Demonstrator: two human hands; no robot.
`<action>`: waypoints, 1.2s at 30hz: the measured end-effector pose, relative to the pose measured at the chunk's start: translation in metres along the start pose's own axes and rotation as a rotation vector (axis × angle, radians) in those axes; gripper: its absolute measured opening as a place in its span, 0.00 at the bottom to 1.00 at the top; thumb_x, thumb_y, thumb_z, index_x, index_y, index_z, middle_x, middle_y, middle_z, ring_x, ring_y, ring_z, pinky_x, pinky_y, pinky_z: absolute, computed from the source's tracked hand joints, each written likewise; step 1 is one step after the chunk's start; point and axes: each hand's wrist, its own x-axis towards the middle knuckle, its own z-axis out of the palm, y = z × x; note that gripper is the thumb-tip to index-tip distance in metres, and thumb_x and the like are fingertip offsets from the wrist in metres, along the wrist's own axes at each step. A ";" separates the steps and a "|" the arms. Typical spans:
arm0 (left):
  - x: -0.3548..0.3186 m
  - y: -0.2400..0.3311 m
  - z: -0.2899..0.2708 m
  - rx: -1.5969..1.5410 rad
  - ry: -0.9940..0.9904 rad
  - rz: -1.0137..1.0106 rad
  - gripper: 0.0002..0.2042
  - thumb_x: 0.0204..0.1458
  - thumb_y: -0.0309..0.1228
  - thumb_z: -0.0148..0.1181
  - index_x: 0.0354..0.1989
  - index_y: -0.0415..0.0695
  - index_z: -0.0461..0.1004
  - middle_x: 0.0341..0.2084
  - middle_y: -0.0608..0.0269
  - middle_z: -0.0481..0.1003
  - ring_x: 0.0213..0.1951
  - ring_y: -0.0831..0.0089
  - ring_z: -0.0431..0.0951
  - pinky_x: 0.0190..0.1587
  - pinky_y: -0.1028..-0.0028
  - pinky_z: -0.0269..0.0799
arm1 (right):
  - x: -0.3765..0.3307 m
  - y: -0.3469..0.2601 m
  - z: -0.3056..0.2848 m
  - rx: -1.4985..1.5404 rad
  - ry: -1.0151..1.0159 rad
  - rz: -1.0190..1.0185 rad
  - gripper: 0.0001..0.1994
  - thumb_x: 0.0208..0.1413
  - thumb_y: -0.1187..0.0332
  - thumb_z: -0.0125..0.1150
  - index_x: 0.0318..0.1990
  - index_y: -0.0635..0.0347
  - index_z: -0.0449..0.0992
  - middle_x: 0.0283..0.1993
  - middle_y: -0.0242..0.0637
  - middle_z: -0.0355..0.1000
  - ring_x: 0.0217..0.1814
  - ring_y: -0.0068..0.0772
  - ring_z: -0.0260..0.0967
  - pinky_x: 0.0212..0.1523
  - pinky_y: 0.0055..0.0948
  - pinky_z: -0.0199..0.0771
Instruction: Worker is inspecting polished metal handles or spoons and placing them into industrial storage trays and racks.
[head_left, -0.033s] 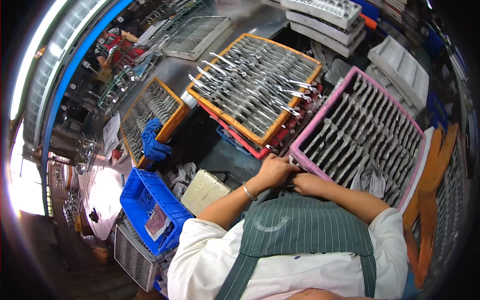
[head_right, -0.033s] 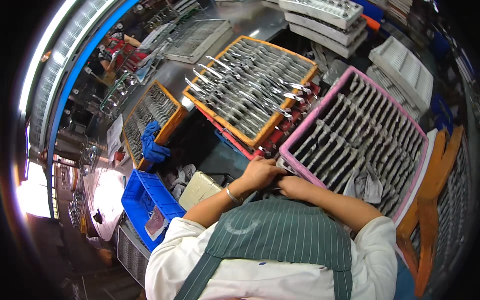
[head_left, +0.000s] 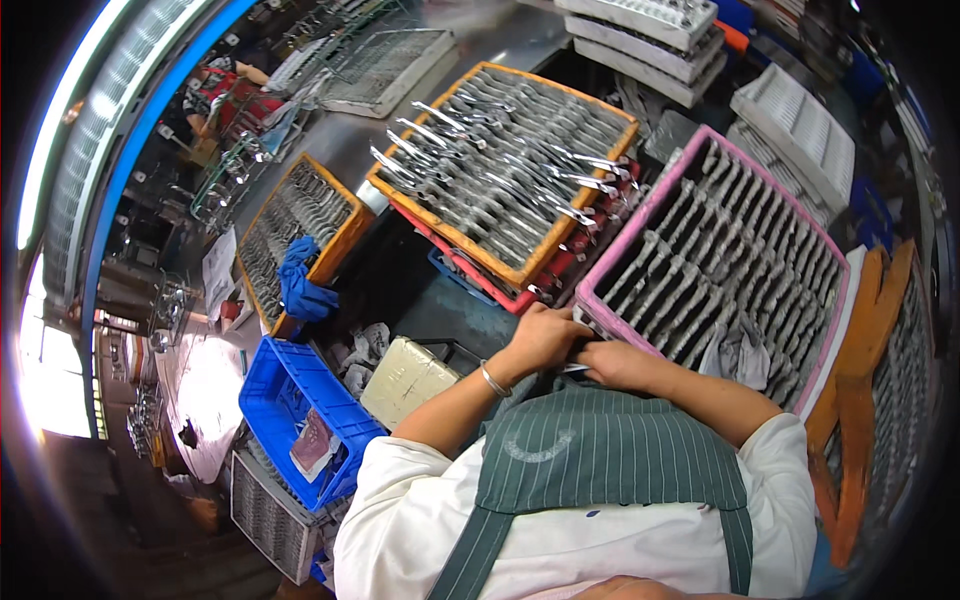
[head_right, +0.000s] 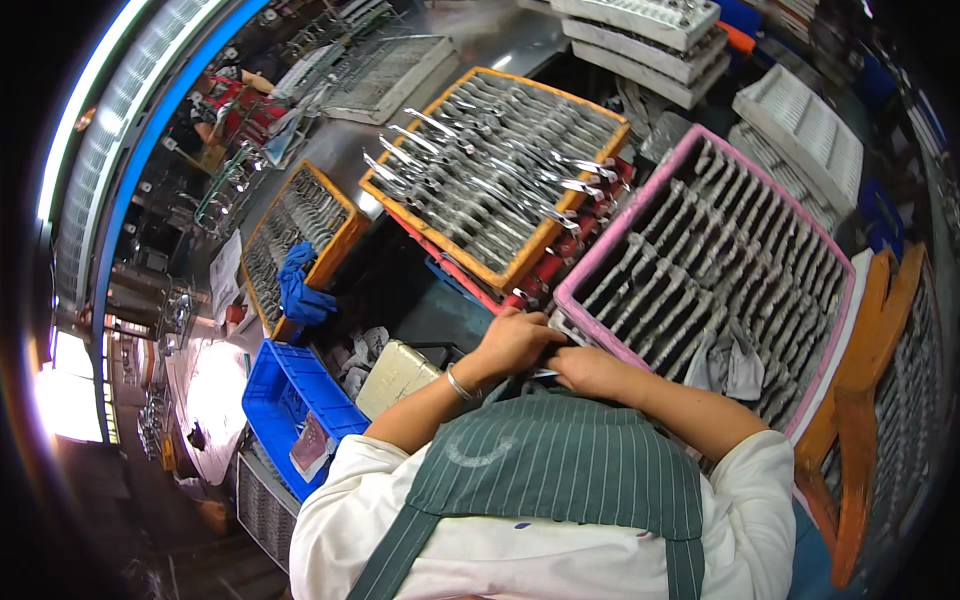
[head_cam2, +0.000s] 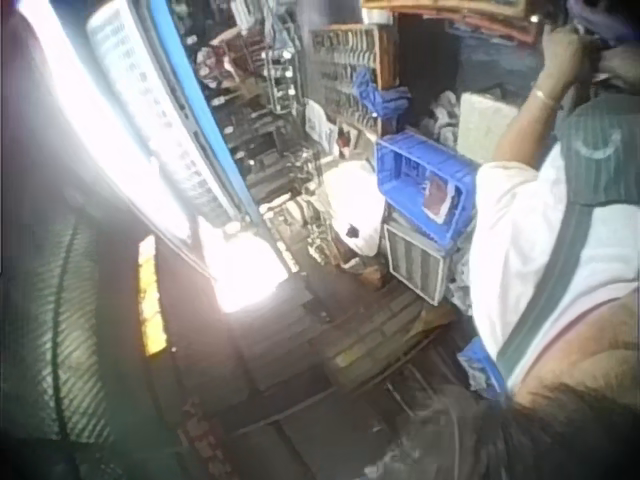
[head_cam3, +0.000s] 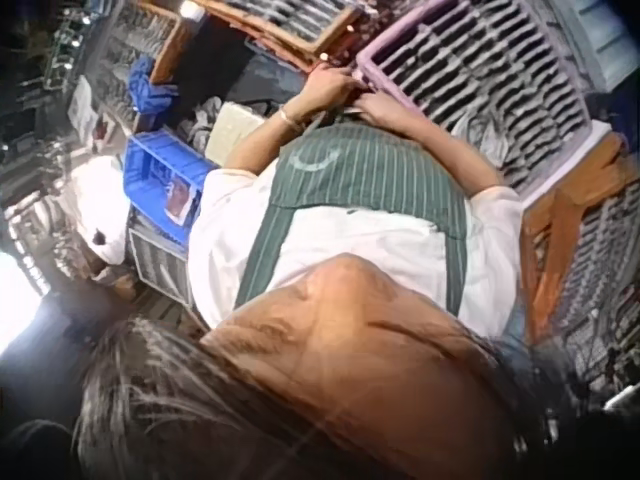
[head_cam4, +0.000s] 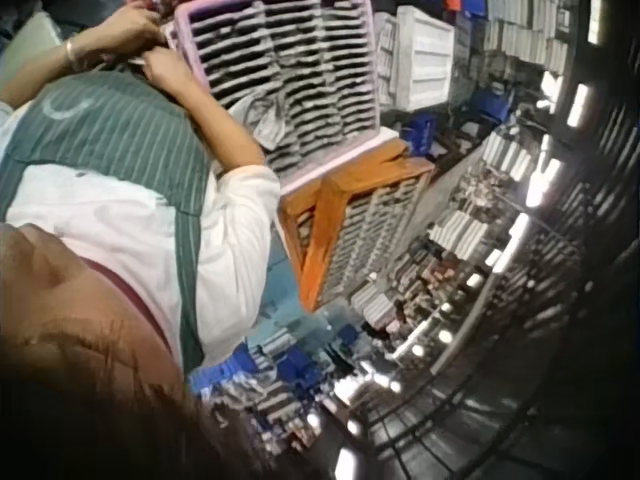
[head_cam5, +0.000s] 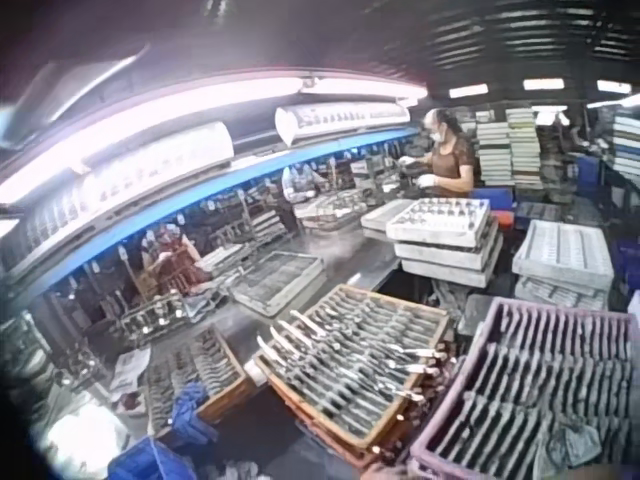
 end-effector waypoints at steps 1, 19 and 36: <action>-0.003 -0.010 0.015 -0.031 0.094 0.031 0.13 0.43 0.33 0.52 0.37 0.61 0.77 0.22 0.71 0.70 0.31 0.73 0.72 0.36 0.70 0.60 | -0.004 -0.016 -0.021 -0.002 -0.072 0.074 0.11 0.46 0.70 0.53 0.39 0.57 0.72 0.34 0.47 0.71 0.38 0.46 0.69 0.40 0.40 0.69; 0.040 0.042 -0.035 -1.326 0.104 -0.122 0.17 0.53 0.30 0.56 0.52 0.42 0.66 0.38 0.67 0.71 0.37 0.84 0.69 0.35 0.84 0.63 | -0.087 -0.039 -0.076 0.611 0.778 0.315 0.14 0.52 0.71 0.58 0.47 0.63 0.72 0.36 0.37 0.73 0.36 0.24 0.69 0.39 0.22 0.67; 0.039 0.067 -0.039 -0.589 0.707 0.141 0.11 0.44 0.14 0.55 0.36 0.39 0.70 0.28 0.55 0.69 0.30 0.63 0.70 0.32 0.74 0.66 | -0.091 -0.030 -0.068 0.947 1.145 0.246 0.20 0.55 0.66 0.56 0.52 0.59 0.58 0.33 0.31 0.65 0.28 0.14 0.62 0.28 0.15 0.65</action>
